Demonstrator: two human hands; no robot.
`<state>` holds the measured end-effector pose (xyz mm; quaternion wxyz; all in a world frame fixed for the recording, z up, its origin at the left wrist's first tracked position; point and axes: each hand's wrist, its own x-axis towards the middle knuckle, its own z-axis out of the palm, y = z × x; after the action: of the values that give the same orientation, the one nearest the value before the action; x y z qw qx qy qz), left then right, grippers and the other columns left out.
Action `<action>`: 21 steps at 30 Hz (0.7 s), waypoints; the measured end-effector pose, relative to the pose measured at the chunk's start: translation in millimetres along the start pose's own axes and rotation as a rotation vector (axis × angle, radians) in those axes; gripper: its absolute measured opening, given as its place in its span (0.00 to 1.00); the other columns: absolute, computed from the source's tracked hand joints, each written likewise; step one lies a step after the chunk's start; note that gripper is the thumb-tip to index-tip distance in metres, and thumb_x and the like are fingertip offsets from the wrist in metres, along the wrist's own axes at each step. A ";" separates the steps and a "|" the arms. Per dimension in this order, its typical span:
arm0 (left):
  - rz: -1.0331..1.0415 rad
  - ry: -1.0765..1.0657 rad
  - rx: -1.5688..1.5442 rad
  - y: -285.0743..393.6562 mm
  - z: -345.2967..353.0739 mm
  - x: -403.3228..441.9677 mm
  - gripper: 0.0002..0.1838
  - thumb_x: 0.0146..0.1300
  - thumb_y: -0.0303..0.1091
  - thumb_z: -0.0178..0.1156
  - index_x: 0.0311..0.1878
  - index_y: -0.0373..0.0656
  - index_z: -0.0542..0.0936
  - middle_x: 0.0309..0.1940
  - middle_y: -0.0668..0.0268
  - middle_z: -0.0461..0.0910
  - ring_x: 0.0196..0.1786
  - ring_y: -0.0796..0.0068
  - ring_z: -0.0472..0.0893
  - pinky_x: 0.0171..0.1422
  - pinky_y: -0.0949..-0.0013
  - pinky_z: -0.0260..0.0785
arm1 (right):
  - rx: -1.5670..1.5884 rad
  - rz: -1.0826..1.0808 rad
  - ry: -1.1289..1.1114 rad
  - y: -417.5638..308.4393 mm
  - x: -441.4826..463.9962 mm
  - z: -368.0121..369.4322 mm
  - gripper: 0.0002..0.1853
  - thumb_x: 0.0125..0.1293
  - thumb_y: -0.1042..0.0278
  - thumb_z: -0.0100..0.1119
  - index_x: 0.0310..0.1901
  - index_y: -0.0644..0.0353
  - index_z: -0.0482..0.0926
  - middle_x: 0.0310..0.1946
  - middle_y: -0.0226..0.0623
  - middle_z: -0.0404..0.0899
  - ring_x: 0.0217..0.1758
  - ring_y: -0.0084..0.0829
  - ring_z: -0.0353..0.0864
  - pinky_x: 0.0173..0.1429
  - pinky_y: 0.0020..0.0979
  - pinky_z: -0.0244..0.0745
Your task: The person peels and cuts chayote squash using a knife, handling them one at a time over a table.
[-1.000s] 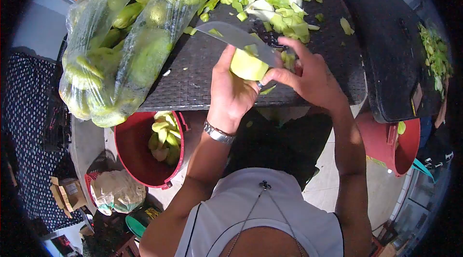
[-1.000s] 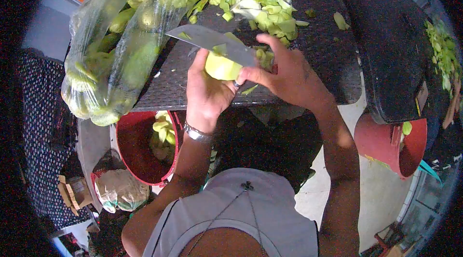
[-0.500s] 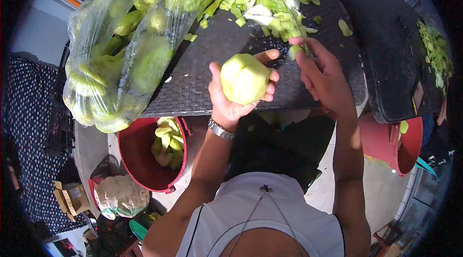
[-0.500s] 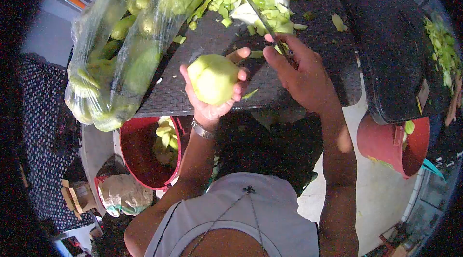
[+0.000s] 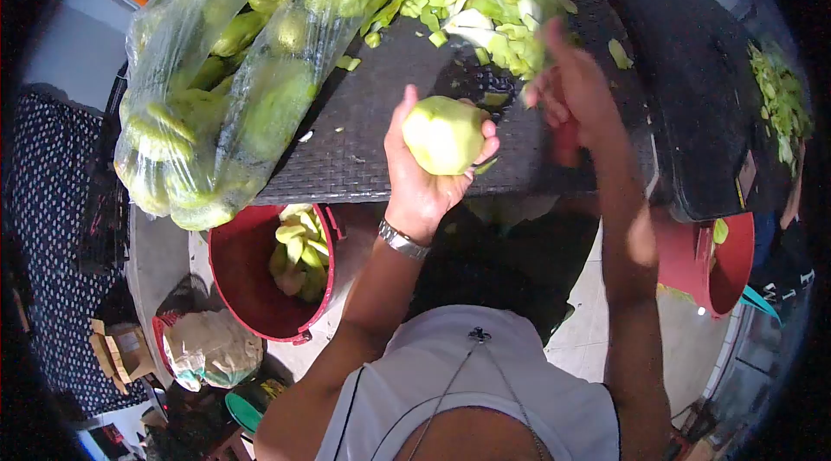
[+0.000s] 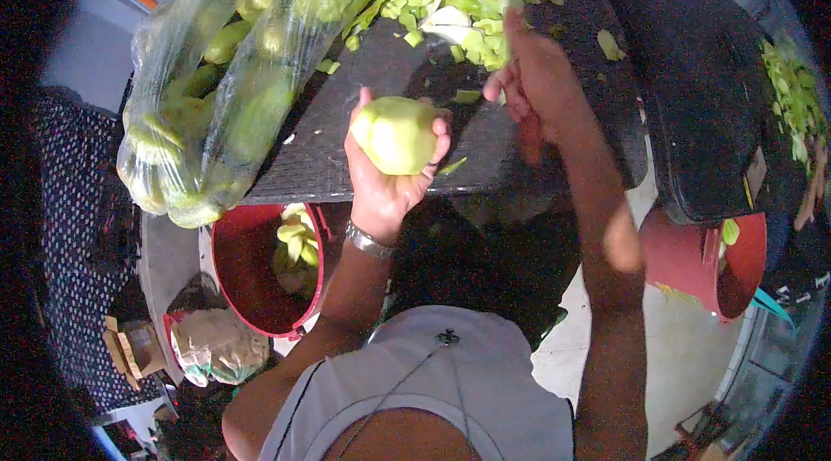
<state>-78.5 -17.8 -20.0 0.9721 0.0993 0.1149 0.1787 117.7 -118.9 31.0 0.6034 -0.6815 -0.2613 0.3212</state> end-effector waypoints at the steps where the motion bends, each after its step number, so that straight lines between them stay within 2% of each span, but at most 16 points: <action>1: 0.024 0.040 -0.012 0.7 1.9 -3.2 0.37 0.71 0.68 0.52 0.51 0.34 0.79 0.41 0.49 0.84 0.41 0.51 0.86 0.40 0.57 0.86 | -0.061 0.097 -0.043 1.4 6.0 -6.2 0.34 0.78 0.34 0.45 0.65 0.58 0.74 0.19 0.33 0.76 0.10 0.21 0.66 0.12 0.29 0.59; 2: 0.055 0.069 -0.026 2.7 4.7 -2.1 0.38 0.70 0.69 0.53 0.51 0.35 0.79 0.41 0.50 0.84 0.41 0.51 0.87 0.39 0.57 0.87 | -0.127 0.192 -0.092 -0.1 10.3 -10.3 0.34 0.77 0.35 0.48 0.65 0.59 0.73 0.19 0.35 0.77 0.10 0.22 0.67 0.12 0.30 0.59; 3: 0.083 0.109 -0.047 3.8 5.5 -1.5 0.38 0.69 0.70 0.54 0.50 0.35 0.79 0.40 0.50 0.84 0.40 0.51 0.87 0.38 0.57 0.87 | -0.124 0.155 -0.065 4.0 5.0 -11.2 0.33 0.76 0.36 0.51 0.65 0.60 0.72 0.20 0.36 0.78 0.10 0.22 0.67 0.12 0.30 0.59; 4: 0.079 0.110 0.004 6.0 3.5 -3.0 0.36 0.70 0.70 0.54 0.51 0.40 0.80 0.41 0.55 0.85 0.43 0.56 0.87 0.37 0.58 0.85 | -0.120 0.135 -0.041 9.1 -3.1 -11.2 0.33 0.75 0.38 0.55 0.65 0.60 0.71 0.21 0.37 0.79 0.10 0.22 0.67 0.12 0.30 0.59; 7: 0.163 0.222 0.139 6.6 4.7 -1.7 0.32 0.71 0.68 0.54 0.52 0.45 0.80 0.43 0.61 0.86 0.45 0.63 0.87 0.38 0.58 0.81 | -0.331 0.086 0.016 -4.5 -16.5 -5.2 0.30 0.73 0.46 0.62 0.66 0.60 0.69 0.25 0.44 0.83 0.16 0.31 0.77 0.19 0.36 0.70; 8: 0.164 0.202 0.156 7.6 5.7 -0.7 0.31 0.71 0.69 0.55 0.54 0.48 0.80 0.45 0.63 0.86 0.44 0.61 0.86 0.39 0.57 0.80 | -0.428 -0.021 0.031 -1.0 -18.6 -4.5 0.30 0.74 0.49 0.62 0.67 0.60 0.68 0.26 0.45 0.83 0.19 0.34 0.80 0.23 0.38 0.72; 10: 0.148 0.211 0.181 9.2 4.5 2.5 0.28 0.71 0.65 0.57 0.54 0.47 0.80 0.47 0.62 0.86 0.46 0.61 0.86 0.46 0.54 0.80 | -0.620 -0.237 0.062 12.3 -21.8 -5.5 0.28 0.74 0.54 0.62 0.68 0.59 0.68 0.27 0.48 0.84 0.26 0.40 0.85 0.32 0.43 0.78; 13: 0.128 0.199 0.111 8.0 1.4 3.4 0.25 0.71 0.58 0.60 0.55 0.45 0.80 0.50 0.60 0.85 0.51 0.59 0.84 0.56 0.47 0.78 | -0.737 -0.253 0.019 19.4 -26.8 -8.5 0.24 0.76 0.57 0.57 0.67 0.59 0.68 0.27 0.49 0.83 0.32 0.45 0.87 0.43 0.47 0.79; 17: 0.105 0.167 -0.038 4.9 2.7 10.0 0.23 0.70 0.50 0.61 0.56 0.40 0.79 0.52 0.54 0.84 0.55 0.53 0.84 0.66 0.39 0.74 | -0.429 -0.006 -0.035 10.4 -57.0 12.5 0.20 0.79 0.58 0.52 0.65 0.62 0.68 0.25 0.48 0.82 0.30 0.44 0.87 0.37 0.44 0.79; 19: 0.121 0.135 -0.028 2.8 6.7 14.3 0.24 0.69 0.50 0.61 0.57 0.39 0.79 0.51 0.52 0.84 0.56 0.48 0.83 0.68 0.36 0.72 | -0.175 0.130 -0.072 8.3 -79.3 25.1 0.19 0.81 0.58 0.50 0.63 0.63 0.69 0.24 0.48 0.80 0.30 0.44 0.87 0.35 0.43 0.78; 20: 0.131 0.135 -0.015 1.6 5.9 16.5 0.25 0.69 0.51 0.61 0.56 0.39 0.79 0.51 0.52 0.84 0.56 0.47 0.83 0.68 0.36 0.72 | -0.237 0.089 -0.084 0.7 -92.1 32.3 0.18 0.82 0.59 0.47 0.62 0.64 0.70 0.25 0.47 0.80 0.29 0.43 0.86 0.33 0.41 0.78; 21: 0.137 0.136 0.000 0.1 4.4 17.0 0.25 0.69 0.51 0.61 0.56 0.38 0.79 0.51 0.51 0.84 0.56 0.46 0.82 0.68 0.36 0.72 | -0.280 -0.056 -0.029 7.0 -101.0 40.8 0.16 0.82 0.60 0.47 0.59 0.63 0.71 0.24 0.42 0.78 0.27 0.36 0.83 0.31 0.38 0.75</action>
<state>-61.9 -12.1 -19.0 0.9475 0.0944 0.1737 0.2513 20.4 -168.2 33.8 0.5073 -0.7468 -0.3312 0.2744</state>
